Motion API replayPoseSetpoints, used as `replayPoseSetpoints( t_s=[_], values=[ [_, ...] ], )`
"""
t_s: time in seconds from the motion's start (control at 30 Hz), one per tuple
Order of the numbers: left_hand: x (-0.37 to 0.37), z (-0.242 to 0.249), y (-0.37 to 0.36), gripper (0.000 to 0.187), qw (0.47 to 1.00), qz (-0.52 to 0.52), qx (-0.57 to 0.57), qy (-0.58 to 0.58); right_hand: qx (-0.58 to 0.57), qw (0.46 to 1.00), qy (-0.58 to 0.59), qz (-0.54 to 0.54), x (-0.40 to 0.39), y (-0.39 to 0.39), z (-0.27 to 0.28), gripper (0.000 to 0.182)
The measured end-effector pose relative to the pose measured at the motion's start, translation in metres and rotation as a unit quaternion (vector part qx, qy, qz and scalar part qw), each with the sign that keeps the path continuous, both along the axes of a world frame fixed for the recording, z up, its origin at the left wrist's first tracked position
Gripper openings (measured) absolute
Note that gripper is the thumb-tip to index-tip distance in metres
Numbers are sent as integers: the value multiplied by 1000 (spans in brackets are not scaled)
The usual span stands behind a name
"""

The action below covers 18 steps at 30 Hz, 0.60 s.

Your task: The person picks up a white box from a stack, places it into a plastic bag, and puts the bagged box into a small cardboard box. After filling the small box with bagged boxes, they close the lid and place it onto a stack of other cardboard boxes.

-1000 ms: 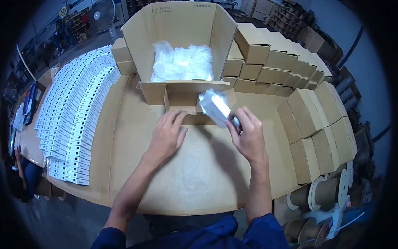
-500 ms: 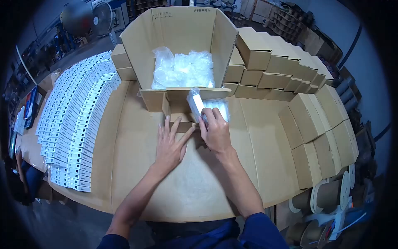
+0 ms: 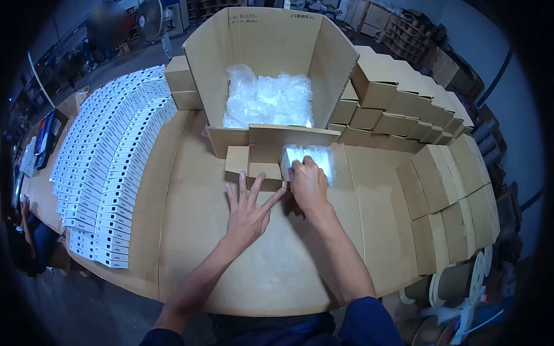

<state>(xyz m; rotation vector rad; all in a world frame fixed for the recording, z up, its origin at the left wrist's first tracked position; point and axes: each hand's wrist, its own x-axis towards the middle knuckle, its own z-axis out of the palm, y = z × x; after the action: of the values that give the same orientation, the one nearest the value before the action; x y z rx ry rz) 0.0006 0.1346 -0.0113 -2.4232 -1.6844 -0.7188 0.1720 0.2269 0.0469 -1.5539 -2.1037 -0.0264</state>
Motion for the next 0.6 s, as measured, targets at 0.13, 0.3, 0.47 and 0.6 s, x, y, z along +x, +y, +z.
replayPoseSetpoints(
  t_s=[0.13, 0.3, 0.47, 0.6],
  values=[
    [0, -6, 3, 81, 1000, 4, 29, 10, -51, 998, -48, 0, 10, -13, 27, 26],
    [-3, 3, 2, 87, 999, -7, 31, -36, -160, 986, -14, 34, 23, -28, 32, 45],
    [-52, 35, -18, 71, 994, -2, 18, -109, -37, 998, 48, 23, 5, -40, 15, 50],
    [-126, 50, -32, 56, 987, 83, 28, -136, 70, 974, 206, 61, -54, -59, 38, 43]
  ],
)
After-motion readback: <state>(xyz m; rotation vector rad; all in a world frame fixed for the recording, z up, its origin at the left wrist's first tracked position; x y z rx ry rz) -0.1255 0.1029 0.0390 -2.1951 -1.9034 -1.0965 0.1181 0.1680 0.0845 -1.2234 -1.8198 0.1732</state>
